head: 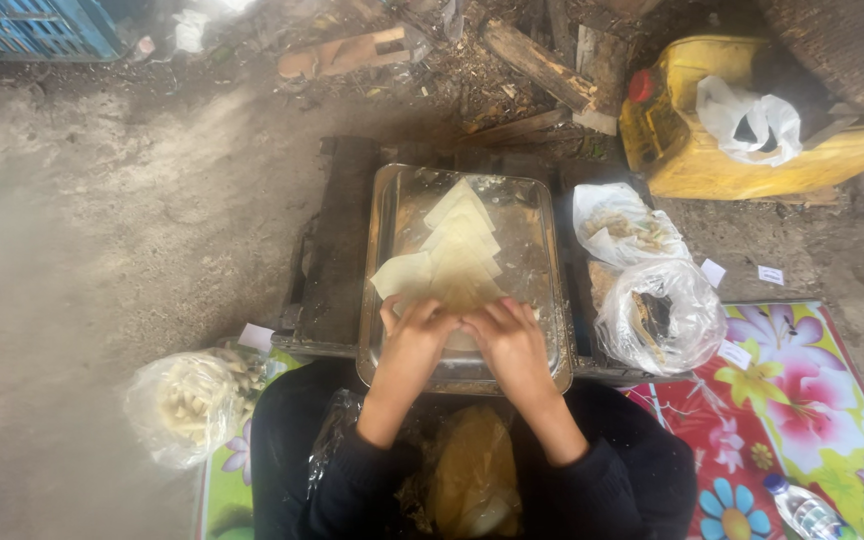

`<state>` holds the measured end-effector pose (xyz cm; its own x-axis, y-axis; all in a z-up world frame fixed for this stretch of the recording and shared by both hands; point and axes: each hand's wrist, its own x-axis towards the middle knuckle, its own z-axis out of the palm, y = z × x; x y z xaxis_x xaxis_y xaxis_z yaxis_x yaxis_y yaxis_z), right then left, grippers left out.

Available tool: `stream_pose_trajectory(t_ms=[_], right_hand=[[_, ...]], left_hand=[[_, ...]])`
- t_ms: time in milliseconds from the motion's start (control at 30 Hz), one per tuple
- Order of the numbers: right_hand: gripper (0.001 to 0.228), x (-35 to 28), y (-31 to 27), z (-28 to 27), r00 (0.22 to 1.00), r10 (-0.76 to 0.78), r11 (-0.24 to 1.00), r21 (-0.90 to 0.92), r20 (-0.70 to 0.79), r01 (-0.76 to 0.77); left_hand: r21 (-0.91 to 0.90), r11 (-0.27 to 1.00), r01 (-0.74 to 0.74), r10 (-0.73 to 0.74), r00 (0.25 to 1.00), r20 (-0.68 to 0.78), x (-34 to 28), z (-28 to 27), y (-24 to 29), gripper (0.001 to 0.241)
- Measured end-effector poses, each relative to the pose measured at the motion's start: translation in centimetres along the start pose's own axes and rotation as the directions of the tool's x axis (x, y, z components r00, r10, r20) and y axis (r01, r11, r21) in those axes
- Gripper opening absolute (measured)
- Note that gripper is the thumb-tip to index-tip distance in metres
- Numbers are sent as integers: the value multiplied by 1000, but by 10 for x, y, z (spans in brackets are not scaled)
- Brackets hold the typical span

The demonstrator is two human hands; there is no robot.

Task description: The person places thin triangular wrappers on a metal tray, uses a spoon to add filling from a bag onto each wrapper, and rolls them into tubes by hand.

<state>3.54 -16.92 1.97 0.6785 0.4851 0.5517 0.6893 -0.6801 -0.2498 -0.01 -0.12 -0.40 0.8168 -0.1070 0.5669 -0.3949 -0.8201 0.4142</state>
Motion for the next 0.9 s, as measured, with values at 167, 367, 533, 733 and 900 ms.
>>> stream_pose_trajectory(t_ms=[167,367,533,733,900], right_hand=[[6,7,0,0,998,53,994,100,-41,-48],[10,9,-2,-15,1000,11,1000,15,19,-11],[11,11,9,3,997,-56,998,-41,-45,54],[10,6,10,-1,998,-62,997,-46,28,63],[20,12,8,1,999,-47,997,-57,-11,46]], left_hand=[[-103,993,62,-59,997,41,6,-6,2,8],[-45,996,75,-79,994,-78,10,-4,9,2],[4,999,45,-45,995,-88,10,-4,10,13],[29,997,70,-67,994,-85,11,0,7,11],[53,996,76,-70,993,-96,10,2,6,15]])
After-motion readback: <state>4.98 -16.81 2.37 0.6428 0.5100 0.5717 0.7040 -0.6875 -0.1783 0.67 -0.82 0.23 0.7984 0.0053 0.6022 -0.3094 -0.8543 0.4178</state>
